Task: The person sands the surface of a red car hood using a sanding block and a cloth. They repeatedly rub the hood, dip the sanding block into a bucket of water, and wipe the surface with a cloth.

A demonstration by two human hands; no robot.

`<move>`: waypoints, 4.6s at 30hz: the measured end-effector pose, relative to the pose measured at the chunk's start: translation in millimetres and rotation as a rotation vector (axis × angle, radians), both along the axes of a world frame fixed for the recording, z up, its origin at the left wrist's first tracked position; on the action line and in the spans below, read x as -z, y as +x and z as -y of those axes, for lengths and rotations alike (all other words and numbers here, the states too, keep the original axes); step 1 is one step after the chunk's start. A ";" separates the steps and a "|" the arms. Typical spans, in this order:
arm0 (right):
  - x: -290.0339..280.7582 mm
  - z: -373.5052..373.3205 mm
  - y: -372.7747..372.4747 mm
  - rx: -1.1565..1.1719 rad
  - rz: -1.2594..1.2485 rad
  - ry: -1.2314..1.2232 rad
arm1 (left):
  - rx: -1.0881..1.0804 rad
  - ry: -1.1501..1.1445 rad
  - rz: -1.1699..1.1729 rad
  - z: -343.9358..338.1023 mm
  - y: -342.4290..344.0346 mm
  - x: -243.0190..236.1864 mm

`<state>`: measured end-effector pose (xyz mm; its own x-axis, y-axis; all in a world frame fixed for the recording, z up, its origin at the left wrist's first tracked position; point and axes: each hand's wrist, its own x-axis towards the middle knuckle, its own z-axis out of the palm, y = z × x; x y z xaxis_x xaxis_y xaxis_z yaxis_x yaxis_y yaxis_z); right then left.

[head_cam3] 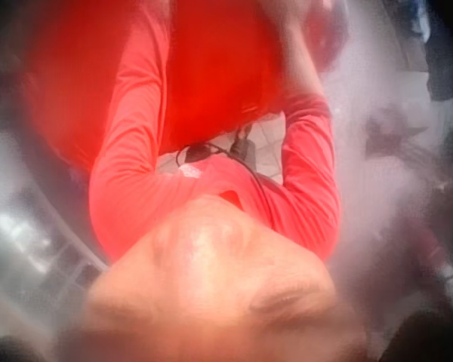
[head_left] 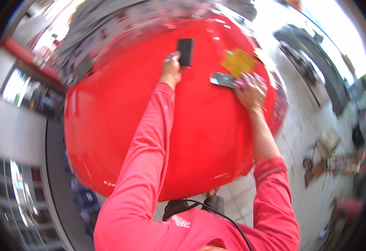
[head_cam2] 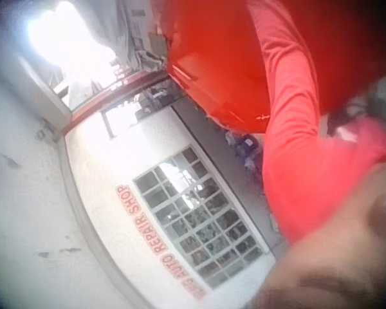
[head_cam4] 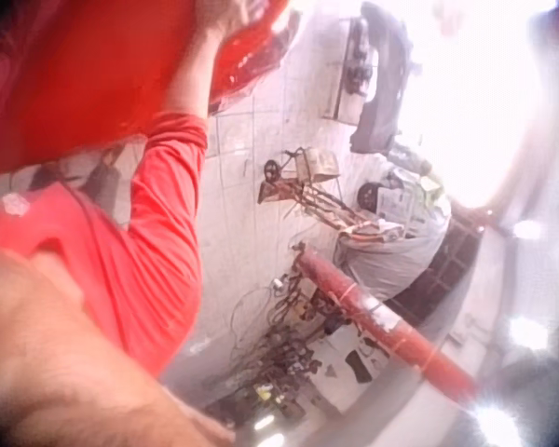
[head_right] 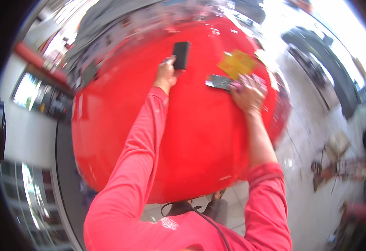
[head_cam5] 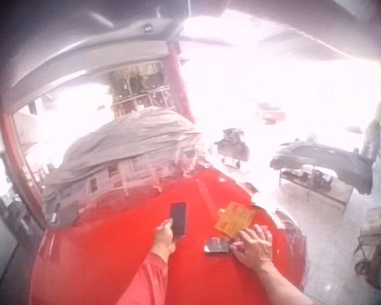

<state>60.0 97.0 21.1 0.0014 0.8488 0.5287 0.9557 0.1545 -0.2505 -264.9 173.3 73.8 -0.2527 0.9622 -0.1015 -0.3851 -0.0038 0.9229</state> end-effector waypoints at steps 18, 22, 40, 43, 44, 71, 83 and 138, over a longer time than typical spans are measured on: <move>41.1 61.8 43.8 0.181 0.036 -0.058 | -0.930 -0.322 -1.637 163.6 -653.2 -11.8; 43.0 59.7 44.8 0.159 -0.012 -0.066 | -0.797 -0.496 -1.786 134.4 -649.2 -21.3; 36.0 65.6 27.7 0.093 0.036 0.017 | -0.572 -0.174 -1.737 -71.9 -295.2 -14.2; 24.3 69.7 9.6 0.141 0.004 -0.037 | -0.516 -0.130 -1.722 -129.3 -183.8 -14.7; 20.9 71.6 4.8 0.163 0.010 -0.063 | -0.468 -0.115 -1.701 -147.4 -149.0 -14.4; 23.4 66.1 8.0 0.079 -0.001 0.005 | -0.340 -0.026 -1.304 -146.9 -243.0 3.0; 47.7 42.7 60.4 0.092 0.019 -0.073 | -0.480 -0.175 -1.415 42.2 -640.0 -4.9; 33.5 32.4 36.4 0.175 -0.038 0.030 | -0.350 0.002 -1.442 -138.6 -34.0 -5.1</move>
